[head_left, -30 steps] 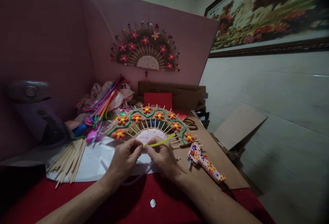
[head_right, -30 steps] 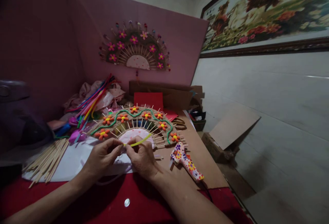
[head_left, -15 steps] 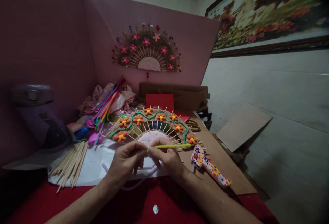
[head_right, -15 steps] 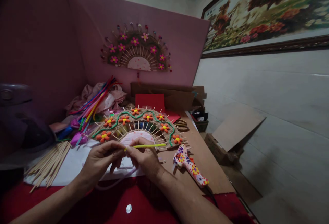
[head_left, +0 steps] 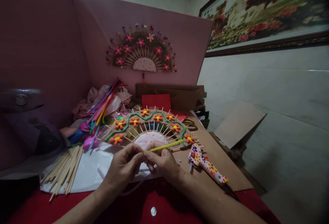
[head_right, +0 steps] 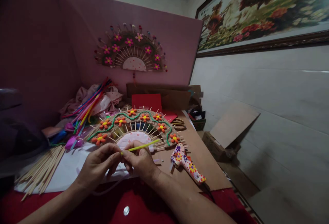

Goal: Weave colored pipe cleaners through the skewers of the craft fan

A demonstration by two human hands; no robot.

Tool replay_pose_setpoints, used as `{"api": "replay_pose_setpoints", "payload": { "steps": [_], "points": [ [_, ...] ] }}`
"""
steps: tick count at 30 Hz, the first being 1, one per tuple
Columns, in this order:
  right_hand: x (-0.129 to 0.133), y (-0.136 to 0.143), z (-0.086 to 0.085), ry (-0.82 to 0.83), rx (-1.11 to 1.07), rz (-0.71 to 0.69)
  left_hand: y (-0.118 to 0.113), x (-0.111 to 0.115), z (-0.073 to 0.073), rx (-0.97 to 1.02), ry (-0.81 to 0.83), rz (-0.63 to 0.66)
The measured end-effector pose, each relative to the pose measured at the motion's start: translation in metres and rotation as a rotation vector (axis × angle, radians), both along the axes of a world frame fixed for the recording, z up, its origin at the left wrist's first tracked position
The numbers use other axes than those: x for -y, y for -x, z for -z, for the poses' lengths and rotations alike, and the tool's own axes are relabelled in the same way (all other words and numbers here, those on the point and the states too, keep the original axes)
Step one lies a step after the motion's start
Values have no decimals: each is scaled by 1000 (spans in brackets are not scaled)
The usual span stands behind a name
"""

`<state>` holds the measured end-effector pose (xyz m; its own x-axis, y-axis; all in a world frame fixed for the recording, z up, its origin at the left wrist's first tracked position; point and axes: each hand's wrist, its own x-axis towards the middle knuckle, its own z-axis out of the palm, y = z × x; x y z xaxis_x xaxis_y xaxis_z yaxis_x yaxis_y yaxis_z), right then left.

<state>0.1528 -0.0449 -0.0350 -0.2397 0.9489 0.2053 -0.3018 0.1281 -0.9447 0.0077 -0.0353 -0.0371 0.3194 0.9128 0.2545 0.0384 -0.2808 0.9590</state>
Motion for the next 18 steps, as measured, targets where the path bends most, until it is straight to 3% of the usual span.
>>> {"api": "replay_pose_setpoints", "payload": {
  "steps": [6, 15, 18],
  "points": [
    [1, 1, 3, -8, -8, 14, -1, 3, 0, -70, -134, 47],
    [-1, 1, 4, 8, -20, 7, 1, 3, -8, -111, -98, 52],
    [0, 1, 2, -6, -2, 20, 2, 2, -6, -171, -152, 44]
  ]
}}
